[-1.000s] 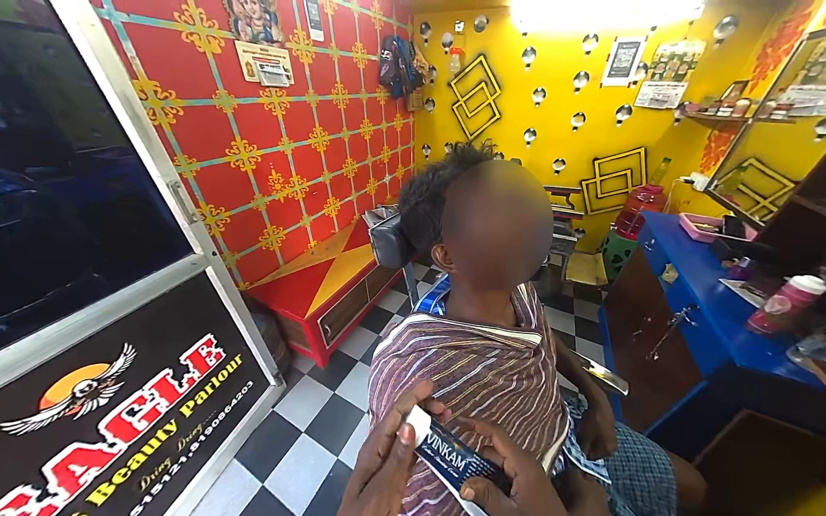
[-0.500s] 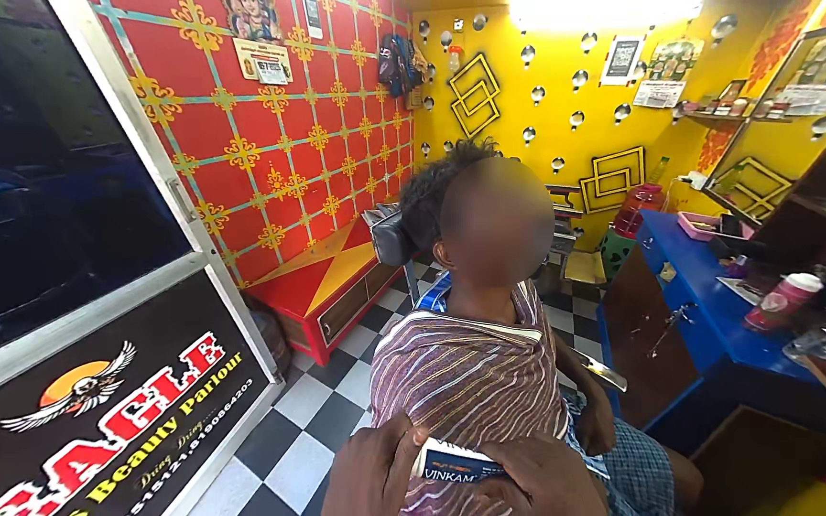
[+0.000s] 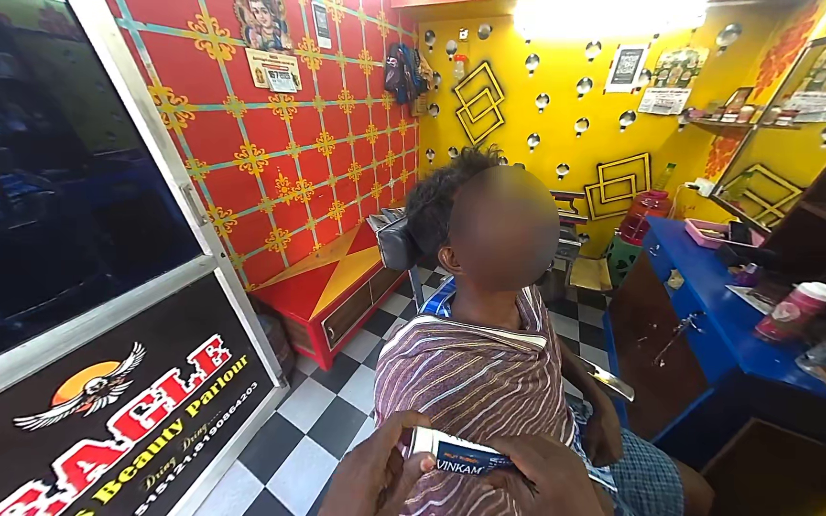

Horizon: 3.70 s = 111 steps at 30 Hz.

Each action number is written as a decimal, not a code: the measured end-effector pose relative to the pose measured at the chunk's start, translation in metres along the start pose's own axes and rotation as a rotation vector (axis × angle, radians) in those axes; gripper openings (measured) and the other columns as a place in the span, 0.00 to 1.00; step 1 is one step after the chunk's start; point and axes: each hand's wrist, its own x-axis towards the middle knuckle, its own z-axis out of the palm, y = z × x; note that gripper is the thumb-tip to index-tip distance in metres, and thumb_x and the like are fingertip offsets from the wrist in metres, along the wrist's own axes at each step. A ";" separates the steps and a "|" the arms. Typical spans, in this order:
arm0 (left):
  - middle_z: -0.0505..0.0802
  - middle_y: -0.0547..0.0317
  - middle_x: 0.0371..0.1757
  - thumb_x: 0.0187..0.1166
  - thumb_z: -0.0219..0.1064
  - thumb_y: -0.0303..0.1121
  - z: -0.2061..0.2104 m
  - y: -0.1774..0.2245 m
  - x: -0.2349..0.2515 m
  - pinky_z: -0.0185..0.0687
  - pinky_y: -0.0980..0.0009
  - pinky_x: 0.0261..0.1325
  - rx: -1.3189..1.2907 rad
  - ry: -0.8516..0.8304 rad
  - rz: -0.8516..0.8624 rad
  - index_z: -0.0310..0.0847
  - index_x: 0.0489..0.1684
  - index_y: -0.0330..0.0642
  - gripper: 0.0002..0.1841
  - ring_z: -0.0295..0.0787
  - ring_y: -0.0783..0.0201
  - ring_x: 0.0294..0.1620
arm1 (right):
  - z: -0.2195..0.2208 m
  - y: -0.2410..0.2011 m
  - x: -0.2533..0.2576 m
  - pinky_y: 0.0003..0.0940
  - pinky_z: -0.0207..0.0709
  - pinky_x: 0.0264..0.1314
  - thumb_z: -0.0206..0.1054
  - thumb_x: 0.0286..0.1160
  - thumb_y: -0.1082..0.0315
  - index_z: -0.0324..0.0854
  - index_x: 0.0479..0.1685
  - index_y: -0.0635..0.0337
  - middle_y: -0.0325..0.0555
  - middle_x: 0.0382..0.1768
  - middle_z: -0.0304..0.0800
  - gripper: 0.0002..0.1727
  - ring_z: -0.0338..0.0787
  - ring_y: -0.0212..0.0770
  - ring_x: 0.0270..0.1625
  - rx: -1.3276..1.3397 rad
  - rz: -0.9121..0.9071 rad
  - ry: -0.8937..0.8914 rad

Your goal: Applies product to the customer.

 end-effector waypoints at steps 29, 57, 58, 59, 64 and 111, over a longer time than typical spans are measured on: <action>0.90 0.69 0.33 0.94 0.46 0.32 0.000 -0.026 -0.016 0.85 0.78 0.32 -0.610 0.363 -0.170 0.73 0.68 0.31 0.17 0.85 0.76 0.26 | 0.009 0.001 0.035 0.20 0.88 0.44 0.77 0.70 0.54 0.90 0.53 0.49 0.27 0.42 0.96 0.16 0.92 0.20 0.40 0.876 0.268 0.270; 0.91 0.64 0.32 0.95 0.42 0.36 0.008 -0.051 -0.029 0.86 0.74 0.37 -0.806 0.203 -0.426 0.79 0.62 0.35 0.20 0.87 0.72 0.30 | 0.010 0.038 0.111 0.33 0.86 0.30 0.73 0.77 0.58 0.88 0.40 0.60 0.44 0.25 0.92 0.13 0.91 0.38 0.26 0.541 0.662 0.350; 0.91 0.64 0.32 0.95 0.42 0.36 0.009 -0.051 -0.028 0.86 0.74 0.37 -0.804 0.199 -0.422 0.80 0.61 0.36 0.20 0.87 0.72 0.29 | 0.010 0.038 0.110 0.33 0.86 0.30 0.72 0.77 0.58 0.87 0.40 0.60 0.44 0.25 0.91 0.13 0.91 0.38 0.26 0.543 0.664 0.351; 0.91 0.64 0.32 0.95 0.42 0.36 0.010 -0.050 -0.028 0.86 0.74 0.37 -0.799 0.195 -0.422 0.80 0.60 0.36 0.20 0.87 0.72 0.29 | 0.010 0.038 0.110 0.33 0.86 0.30 0.72 0.77 0.58 0.87 0.40 0.60 0.44 0.25 0.91 0.13 0.91 0.38 0.27 0.540 0.666 0.351; 0.90 0.65 0.32 0.95 0.44 0.36 0.010 -0.048 -0.027 0.86 0.74 0.37 -0.777 0.160 -0.437 0.79 0.61 0.36 0.18 0.86 0.72 0.29 | 0.011 0.037 0.107 0.33 0.87 0.32 0.72 0.78 0.58 0.87 0.42 0.61 0.44 0.26 0.91 0.13 0.92 0.38 0.27 0.565 0.680 0.333; 0.95 0.55 0.55 0.76 0.75 0.44 0.069 -0.027 0.003 0.92 0.69 0.51 -0.379 0.049 -0.015 0.87 0.62 0.35 0.24 0.93 0.67 0.48 | -0.023 0.010 -0.056 0.36 0.84 0.32 0.58 0.88 0.51 0.87 0.60 0.44 0.38 0.32 0.92 0.16 0.92 0.40 0.32 -0.263 -0.024 0.015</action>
